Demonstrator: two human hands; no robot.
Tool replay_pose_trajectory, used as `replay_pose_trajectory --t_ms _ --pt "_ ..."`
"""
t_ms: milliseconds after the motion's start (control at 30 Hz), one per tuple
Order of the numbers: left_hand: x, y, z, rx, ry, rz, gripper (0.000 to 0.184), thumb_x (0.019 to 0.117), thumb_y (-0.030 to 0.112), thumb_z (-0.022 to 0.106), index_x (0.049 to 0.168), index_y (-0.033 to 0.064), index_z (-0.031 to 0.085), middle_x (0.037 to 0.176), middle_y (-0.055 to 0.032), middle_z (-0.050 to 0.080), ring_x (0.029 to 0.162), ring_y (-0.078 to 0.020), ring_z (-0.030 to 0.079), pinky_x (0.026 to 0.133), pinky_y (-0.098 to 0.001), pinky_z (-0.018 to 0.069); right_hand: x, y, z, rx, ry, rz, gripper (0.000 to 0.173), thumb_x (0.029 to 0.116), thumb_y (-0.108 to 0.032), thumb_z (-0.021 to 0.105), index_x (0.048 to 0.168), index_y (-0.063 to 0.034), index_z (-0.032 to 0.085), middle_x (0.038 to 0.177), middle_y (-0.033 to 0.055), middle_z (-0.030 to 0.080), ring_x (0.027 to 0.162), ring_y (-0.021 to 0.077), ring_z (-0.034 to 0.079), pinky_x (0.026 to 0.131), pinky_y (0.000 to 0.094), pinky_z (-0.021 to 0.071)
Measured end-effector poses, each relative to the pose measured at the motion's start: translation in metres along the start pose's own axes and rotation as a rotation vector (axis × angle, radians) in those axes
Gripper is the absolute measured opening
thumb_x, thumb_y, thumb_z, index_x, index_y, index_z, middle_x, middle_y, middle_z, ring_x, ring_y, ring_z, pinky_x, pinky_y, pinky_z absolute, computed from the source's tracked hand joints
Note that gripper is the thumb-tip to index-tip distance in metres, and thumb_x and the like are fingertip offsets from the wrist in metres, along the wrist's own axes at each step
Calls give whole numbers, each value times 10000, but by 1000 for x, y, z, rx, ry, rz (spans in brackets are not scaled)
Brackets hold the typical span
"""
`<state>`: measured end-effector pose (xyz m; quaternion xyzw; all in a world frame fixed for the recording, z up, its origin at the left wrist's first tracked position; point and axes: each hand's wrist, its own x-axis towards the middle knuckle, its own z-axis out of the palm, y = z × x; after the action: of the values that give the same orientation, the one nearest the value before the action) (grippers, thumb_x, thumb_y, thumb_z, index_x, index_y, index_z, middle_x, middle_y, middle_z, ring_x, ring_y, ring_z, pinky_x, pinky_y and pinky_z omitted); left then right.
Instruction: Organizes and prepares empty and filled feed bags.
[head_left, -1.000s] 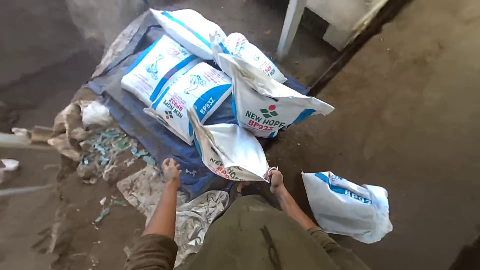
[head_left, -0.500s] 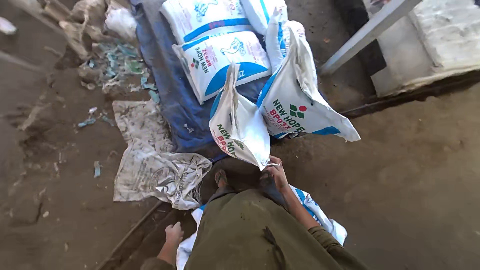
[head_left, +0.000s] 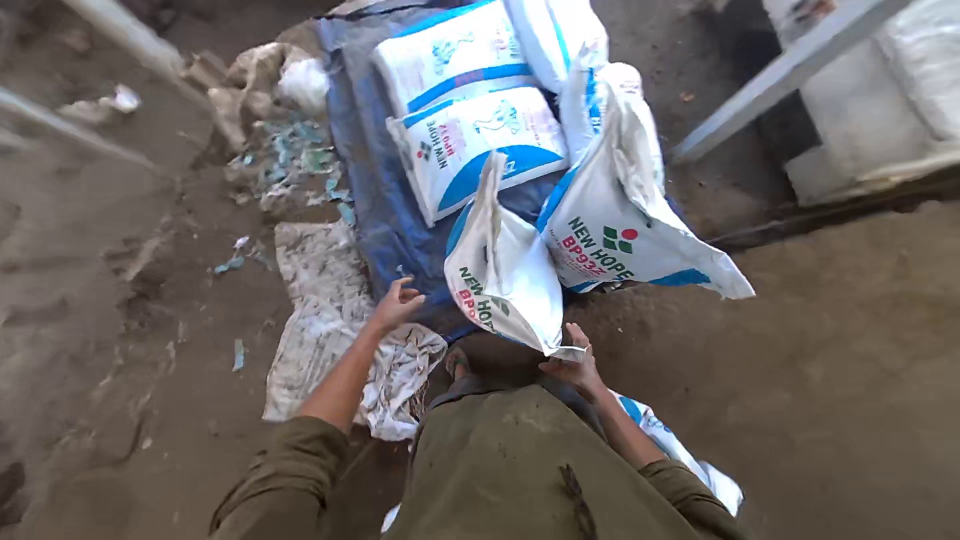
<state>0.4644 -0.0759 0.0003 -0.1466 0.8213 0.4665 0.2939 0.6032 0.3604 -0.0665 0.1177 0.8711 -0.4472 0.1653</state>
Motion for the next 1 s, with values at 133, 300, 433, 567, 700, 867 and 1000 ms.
replay_pose_trajectory --t_ms 133,300,433,567,700,867,1000 --pt "80 70 -33 137 -162 74 911 902 284 794 1592 55 245 1510 -244 471 1356 -392 507 1102 -555 437 -1 -14 37 257 222 -40 1042 646 -564 904 1475 -43 546 1618 266 338 1499 412 334 1181 635 325" --pt "199 135 -11 263 -288 245 1245 757 319 903 1655 133 61 1678 -262 116 1517 -433 244 1179 -620 309 4 -44 61 852 403 178 702 912 -261 636 1483 101 446 1599 254 382 1513 290 348 1237 398 319" --pt "237 199 35 138 -532 355 814 755 120 811 1469 15 437 1333 -191 601 1192 -240 609 1013 -415 524 28 -65 65 1227 610 431 407 921 -90 446 1251 100 590 1426 192 593 1341 217 536 1106 384 434" --pt "251 202 58 60 -638 172 435 1062 274 542 1424 34 524 1305 -114 668 1158 -186 646 1023 -397 512 35 -79 65 1296 744 596 199 848 2 454 710 -121 527 721 0 610 734 112 618 701 294 532" --pt "262 179 50 -281 -484 29 446 1121 384 309 1059 51 599 847 -66 732 795 -171 712 778 -370 597 44 -102 66 1199 675 682 226 812 4 460 661 -161 481 644 -49 512 651 69 530 664 256 471" --pt "274 160 30 -311 -361 -24 517 1123 398 303 696 161 474 485 48 501 450 -104 539 557 -314 549 63 -170 117 1216 730 968 217 752 69 565 955 -4 591 805 54 548 744 138 523 697 342 467" --pt "271 127 -15 -274 -232 -94 576 1117 452 276 627 195 434 441 58 458 397 -100 494 502 -311 523 50 -200 144 1231 609 1077 136 794 66 565 914 5 588 762 44 529 703 134 500 682 345 460"
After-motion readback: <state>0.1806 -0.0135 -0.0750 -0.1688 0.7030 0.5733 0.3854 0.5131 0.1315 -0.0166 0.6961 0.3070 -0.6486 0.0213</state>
